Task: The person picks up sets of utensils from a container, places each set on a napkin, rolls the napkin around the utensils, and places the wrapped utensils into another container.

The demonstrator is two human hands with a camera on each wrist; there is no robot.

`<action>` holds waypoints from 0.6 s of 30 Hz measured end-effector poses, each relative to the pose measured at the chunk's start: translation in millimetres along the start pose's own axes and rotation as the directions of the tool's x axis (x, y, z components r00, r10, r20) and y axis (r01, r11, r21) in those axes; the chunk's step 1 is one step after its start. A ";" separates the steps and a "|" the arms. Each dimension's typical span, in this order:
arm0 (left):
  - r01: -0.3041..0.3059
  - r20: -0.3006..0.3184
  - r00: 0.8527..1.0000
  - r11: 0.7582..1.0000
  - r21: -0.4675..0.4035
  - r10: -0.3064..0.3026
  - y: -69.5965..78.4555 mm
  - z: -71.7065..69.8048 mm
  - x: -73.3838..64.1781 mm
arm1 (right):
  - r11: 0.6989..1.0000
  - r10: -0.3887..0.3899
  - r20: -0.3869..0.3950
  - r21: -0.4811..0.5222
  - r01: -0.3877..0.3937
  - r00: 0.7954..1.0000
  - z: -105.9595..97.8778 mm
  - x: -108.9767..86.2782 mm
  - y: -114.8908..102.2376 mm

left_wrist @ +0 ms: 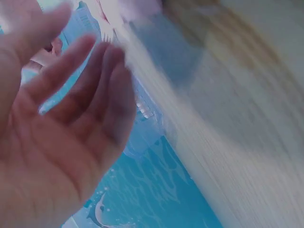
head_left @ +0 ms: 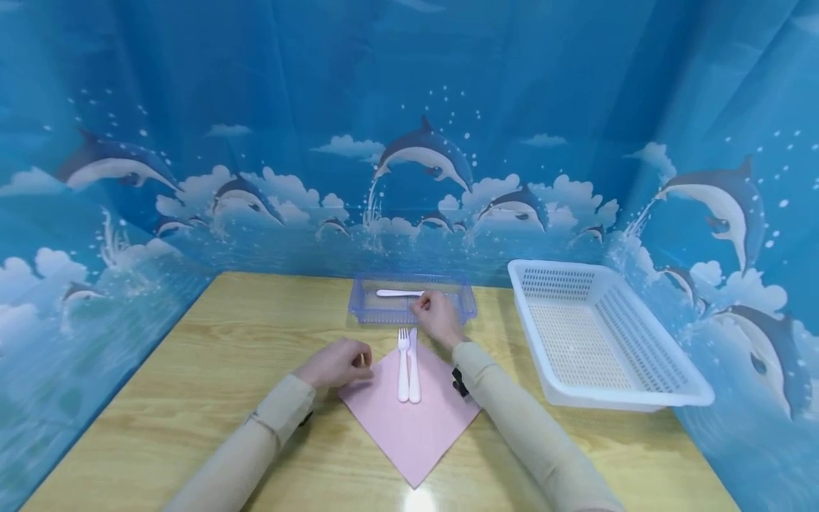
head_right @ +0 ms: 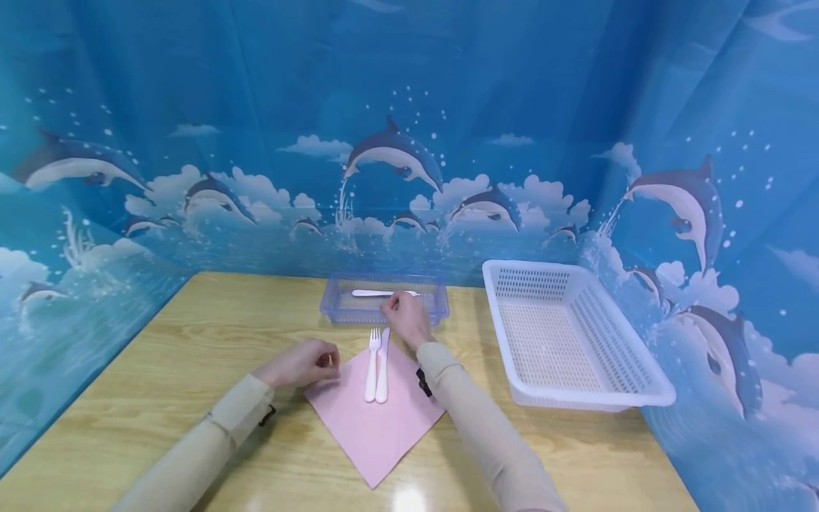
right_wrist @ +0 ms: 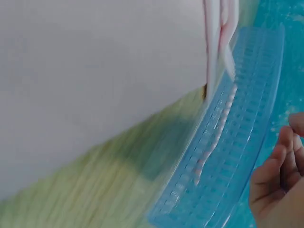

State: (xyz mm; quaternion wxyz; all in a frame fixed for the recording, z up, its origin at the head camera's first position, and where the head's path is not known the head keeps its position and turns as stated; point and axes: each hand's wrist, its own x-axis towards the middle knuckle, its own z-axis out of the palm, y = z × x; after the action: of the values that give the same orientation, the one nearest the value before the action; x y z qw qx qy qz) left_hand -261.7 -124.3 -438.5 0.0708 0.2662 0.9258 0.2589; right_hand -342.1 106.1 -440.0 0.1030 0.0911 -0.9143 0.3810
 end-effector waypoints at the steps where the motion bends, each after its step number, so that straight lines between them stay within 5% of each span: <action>1: 0.008 -0.051 0.999 1.000 0.015 -0.007 -1.0 -1.7 3.2 | 1.000 -0.001 -0.017 -0.019 0.001 1.000 -1.4 2.4 0.6; 8: 0.130 -0.318 0.941 0.991 0.020 -0.117 -2.7 -15.8 28.7 | 0.988 -0.055 -0.103 -0.147 0.039 0.993 -5.2 16.8 8.0; 14: 0.179 -0.435 0.890 0.982 0.067 -0.133 -6.2 -17.2 43.8 | 0.977 -0.024 -0.035 -0.214 0.016 0.999 -9.4 24.4 9.4; 18: 0.212 -0.463 0.874 0.972 0.096 -0.145 -10.8 -13.2 49.4 | 0.969 0.023 0.038 -0.247 -0.013 0.999 -11.5 26.0 12.1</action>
State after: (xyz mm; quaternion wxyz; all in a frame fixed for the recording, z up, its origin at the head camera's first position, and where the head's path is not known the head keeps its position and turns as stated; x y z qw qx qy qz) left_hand -312.1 -111.7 -432.4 -0.1426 0.1161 0.9535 0.2387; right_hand -368.7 120.4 -433.7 0.0914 0.0771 -0.9572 0.2635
